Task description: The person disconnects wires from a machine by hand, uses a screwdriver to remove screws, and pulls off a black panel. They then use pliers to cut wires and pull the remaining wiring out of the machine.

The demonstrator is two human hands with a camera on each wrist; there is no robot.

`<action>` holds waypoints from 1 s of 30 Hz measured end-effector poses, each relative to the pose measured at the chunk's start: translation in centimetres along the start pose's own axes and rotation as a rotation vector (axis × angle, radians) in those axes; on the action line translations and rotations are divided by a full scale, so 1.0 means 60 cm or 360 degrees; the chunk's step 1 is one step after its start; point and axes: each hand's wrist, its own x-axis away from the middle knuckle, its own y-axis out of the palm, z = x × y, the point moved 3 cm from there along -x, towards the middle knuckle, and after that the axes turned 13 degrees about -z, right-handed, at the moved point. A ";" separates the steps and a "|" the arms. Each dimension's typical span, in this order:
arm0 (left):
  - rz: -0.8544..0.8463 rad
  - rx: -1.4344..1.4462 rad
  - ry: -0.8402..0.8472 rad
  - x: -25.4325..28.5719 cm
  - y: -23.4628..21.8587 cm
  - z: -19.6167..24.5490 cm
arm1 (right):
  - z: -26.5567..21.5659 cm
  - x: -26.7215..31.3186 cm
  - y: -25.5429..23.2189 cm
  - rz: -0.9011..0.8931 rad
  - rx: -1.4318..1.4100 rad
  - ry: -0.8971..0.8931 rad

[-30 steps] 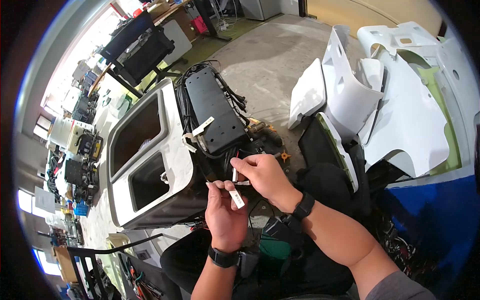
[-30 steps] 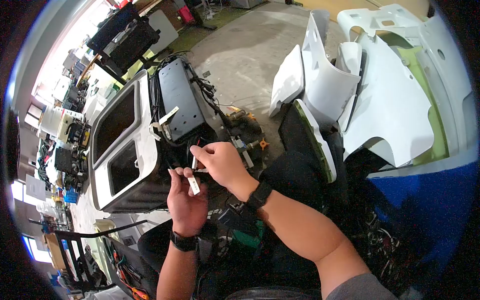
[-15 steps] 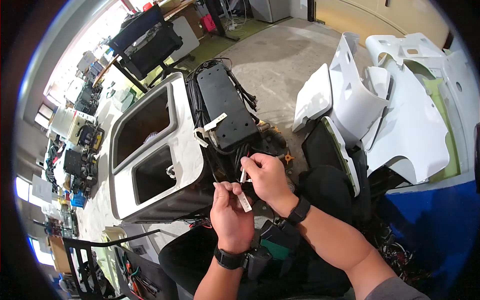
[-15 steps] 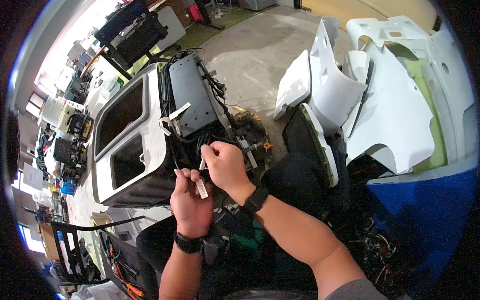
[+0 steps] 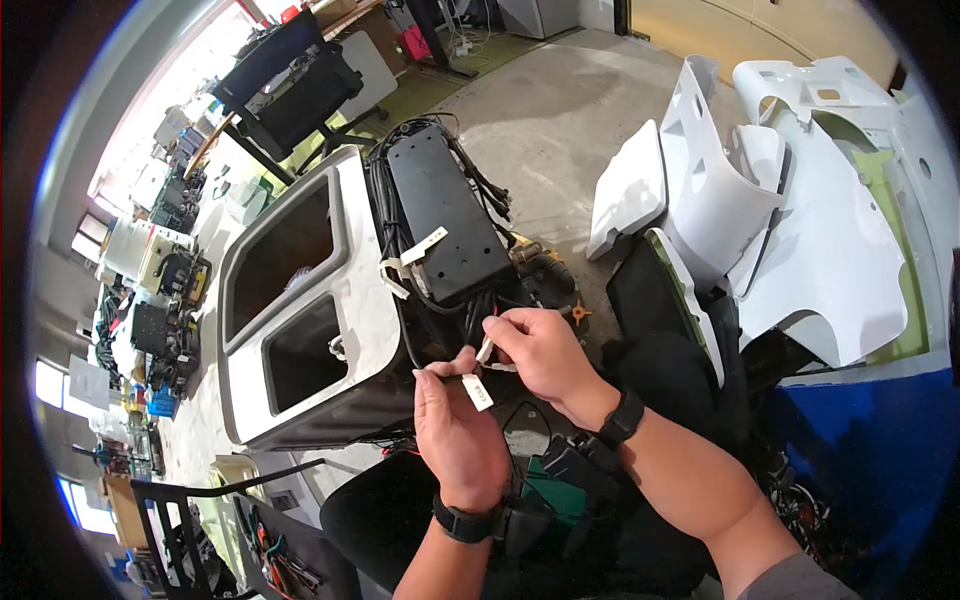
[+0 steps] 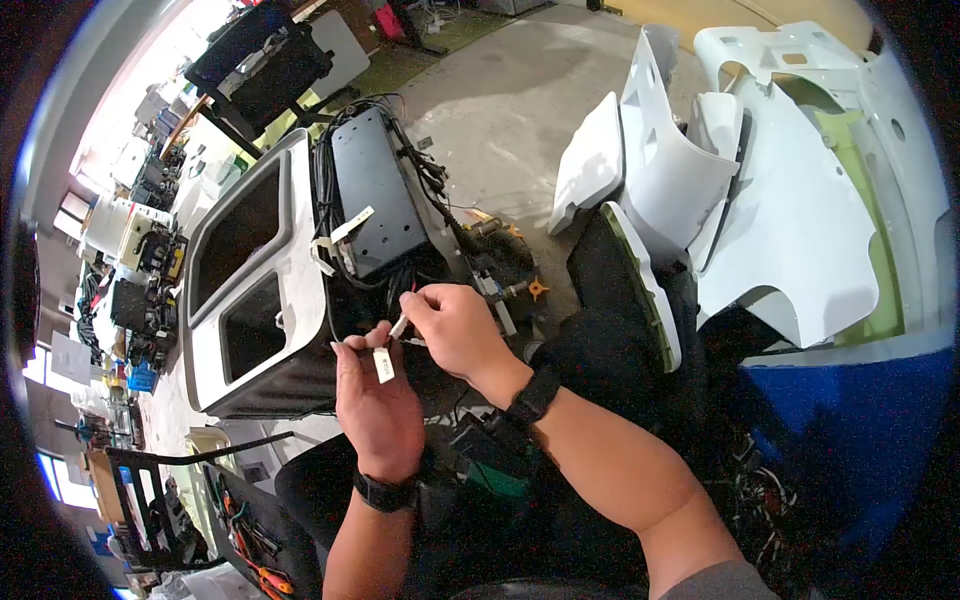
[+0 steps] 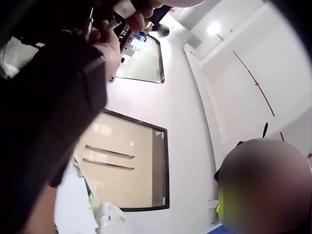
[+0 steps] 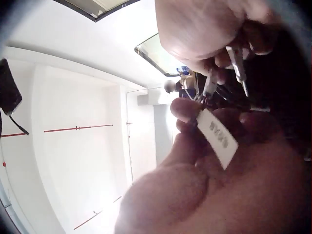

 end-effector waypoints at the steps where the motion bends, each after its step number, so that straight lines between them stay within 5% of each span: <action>1: 0.0004 0.0014 0.0004 0.000 0.005 0.003 | -0.001 0.001 0.002 -0.0022 -0.0062 -0.0015; 6: -0.0183 0.0354 0.0095 -0.017 0.003 -0.012 | -0.004 0.004 0.007 0.0062 -0.0102 -0.0058; 11: -0.0126 0.0604 -0.0113 -0.026 0.004 -0.016 | 0.009 -0.001 0.010 0.0223 -0.0102 -0.0205; 15: -0.0231 0.0496 -0.0209 -0.033 -0.005 -0.004 | -0.003 -0.001 0.004 0.0137 -0.0145 -0.0182; 17: -0.0229 0.0466 -0.0211 -0.032 -0.001 0.000 | -0.019 0.002 0.002 -0.0193 -0.0376 0.0032; 30: -0.0399 0.0272 -0.0343 -0.046 -0.013 0.012 | -0.007 0.002 0.006 -0.0170 -0.0413 0.0043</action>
